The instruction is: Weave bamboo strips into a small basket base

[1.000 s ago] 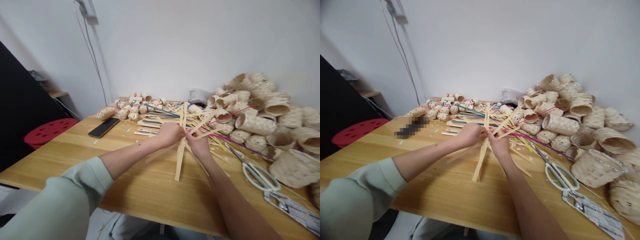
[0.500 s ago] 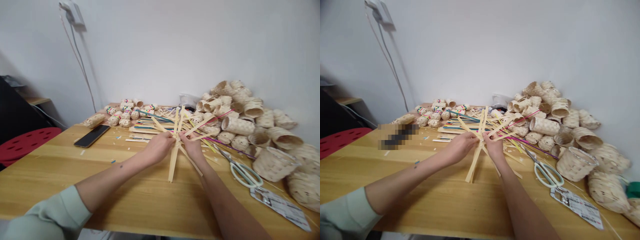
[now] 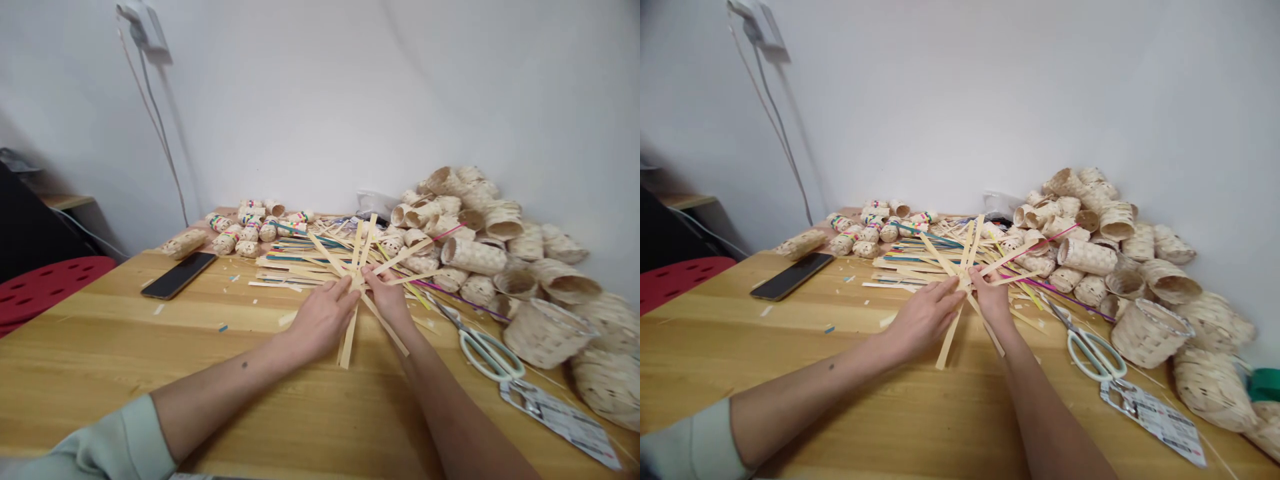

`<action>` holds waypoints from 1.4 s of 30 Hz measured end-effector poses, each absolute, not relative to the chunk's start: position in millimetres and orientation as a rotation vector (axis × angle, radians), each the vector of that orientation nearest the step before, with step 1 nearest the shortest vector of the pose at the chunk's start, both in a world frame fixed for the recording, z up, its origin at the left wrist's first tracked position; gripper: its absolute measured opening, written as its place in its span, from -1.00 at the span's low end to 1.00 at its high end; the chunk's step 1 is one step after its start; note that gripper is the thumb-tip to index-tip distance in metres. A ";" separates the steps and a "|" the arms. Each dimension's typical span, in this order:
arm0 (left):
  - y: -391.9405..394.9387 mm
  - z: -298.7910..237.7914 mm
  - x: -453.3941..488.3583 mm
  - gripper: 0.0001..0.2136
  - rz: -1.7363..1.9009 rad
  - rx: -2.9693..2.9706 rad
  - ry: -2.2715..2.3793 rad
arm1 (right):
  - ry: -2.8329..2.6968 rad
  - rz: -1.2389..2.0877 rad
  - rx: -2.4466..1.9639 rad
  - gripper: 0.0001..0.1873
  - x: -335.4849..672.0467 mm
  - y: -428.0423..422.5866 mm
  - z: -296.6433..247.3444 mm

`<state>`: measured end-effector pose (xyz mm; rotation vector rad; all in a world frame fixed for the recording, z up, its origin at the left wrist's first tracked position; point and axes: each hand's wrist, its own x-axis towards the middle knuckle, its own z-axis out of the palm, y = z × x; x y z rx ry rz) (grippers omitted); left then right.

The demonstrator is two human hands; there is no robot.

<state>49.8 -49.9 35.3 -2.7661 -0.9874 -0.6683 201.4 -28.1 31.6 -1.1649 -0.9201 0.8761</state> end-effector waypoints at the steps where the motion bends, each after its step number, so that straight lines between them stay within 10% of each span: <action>1: -50.2 35.0 50.0 -0.69 -0.697 -2.779 -1.000 | -0.915 0.879 -1.165 -0.56 201.5 -28.4 31.5; 42: -3.8 66.7 73.4 -0.86 -1.095 -2.843 -1.270 | -0.922 0.778 -1.177 -0.65 198.9 -29.8 33.9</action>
